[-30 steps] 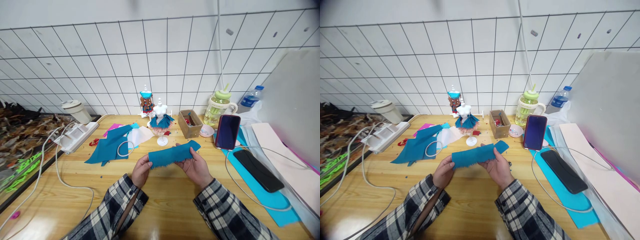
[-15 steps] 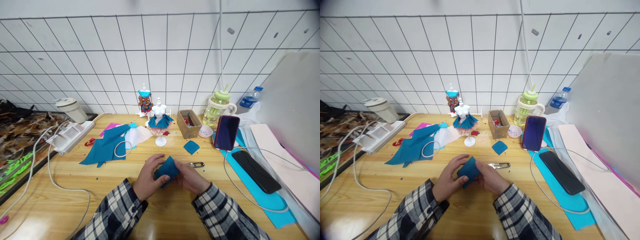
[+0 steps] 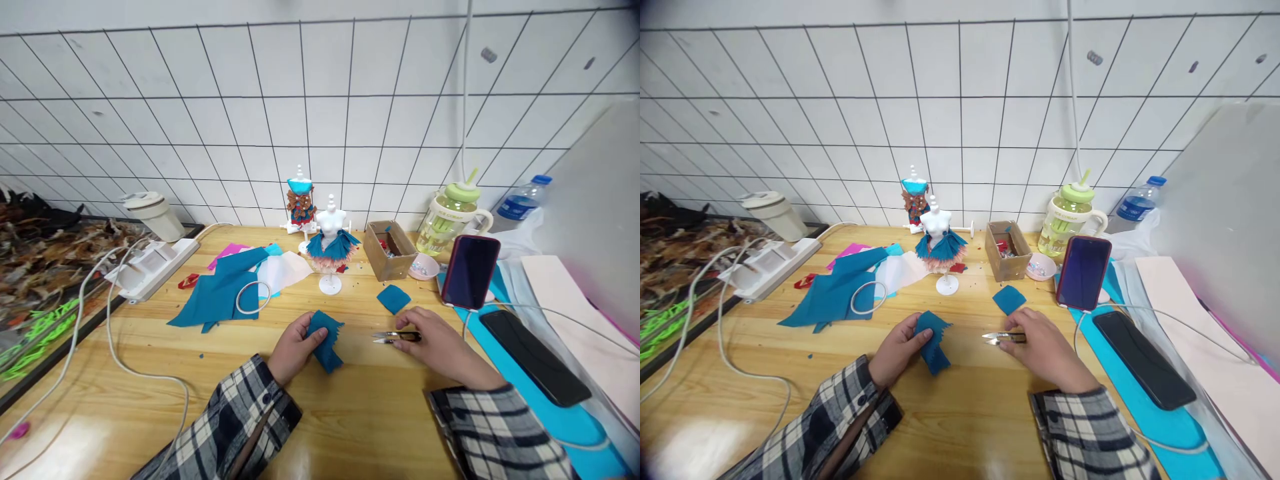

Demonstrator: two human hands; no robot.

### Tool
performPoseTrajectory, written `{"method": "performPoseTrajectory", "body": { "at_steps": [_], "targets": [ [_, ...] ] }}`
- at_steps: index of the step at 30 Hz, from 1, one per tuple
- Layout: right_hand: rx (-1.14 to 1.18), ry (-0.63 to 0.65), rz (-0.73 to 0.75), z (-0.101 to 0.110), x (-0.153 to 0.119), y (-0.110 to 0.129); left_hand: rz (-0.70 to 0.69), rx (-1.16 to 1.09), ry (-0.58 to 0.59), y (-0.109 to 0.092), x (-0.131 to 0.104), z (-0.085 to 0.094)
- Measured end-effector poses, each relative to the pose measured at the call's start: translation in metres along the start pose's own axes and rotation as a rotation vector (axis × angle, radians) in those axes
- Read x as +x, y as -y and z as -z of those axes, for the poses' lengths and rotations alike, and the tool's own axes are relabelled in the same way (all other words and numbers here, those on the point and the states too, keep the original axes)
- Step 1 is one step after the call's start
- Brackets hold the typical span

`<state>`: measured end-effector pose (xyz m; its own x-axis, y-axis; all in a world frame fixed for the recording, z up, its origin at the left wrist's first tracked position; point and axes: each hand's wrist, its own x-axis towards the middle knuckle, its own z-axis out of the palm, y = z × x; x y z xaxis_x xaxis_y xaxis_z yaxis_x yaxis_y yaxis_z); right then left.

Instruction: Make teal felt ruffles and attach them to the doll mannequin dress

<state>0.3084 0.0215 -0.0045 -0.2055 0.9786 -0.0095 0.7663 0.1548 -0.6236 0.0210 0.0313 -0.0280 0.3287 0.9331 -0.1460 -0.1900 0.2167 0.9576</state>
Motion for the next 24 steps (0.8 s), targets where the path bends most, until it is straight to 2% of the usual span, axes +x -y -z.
{"method": "performPoseTrajectory", "body": {
  "at_steps": [2,4,8,10,12,14,19,21,24],
  "targets": [
    [-0.168,-0.02,-0.011,-0.003,-0.003,-0.015,-0.01,-0.026,0.024,0.002,0.004,0.002],
    [-0.268,-0.024,-0.031,-0.009,-0.004,-0.021,-0.037,-0.032,0.043,0.002,0.007,0.002],
    [-0.316,-0.016,-0.007,-0.016,-0.001,-0.011,-0.076,0.029,0.094,0.003,0.007,0.001],
    [-0.27,-0.066,-0.007,-0.017,0.001,-0.003,-0.086,0.049,0.108,0.004,0.007,0.0],
    [-0.137,-0.159,-0.046,-0.021,0.002,0.004,-0.098,0.048,0.101,0.005,0.007,0.001],
    [0.119,-0.217,-0.09,-0.028,0.002,0.011,-0.101,0.043,0.1,0.005,0.008,0.001],
    [0.93,-0.187,-0.126,-0.052,-0.001,0.036,-0.099,0.049,0.176,0.004,0.006,-0.002],
    [1.164,-0.12,-0.187,-0.059,-0.003,0.046,-0.101,0.041,0.192,0.005,0.005,-0.004],
    [1.213,0.089,-0.262,-0.068,-0.006,0.056,-0.117,0.081,0.186,0.009,0.003,-0.004]
  ]
}}
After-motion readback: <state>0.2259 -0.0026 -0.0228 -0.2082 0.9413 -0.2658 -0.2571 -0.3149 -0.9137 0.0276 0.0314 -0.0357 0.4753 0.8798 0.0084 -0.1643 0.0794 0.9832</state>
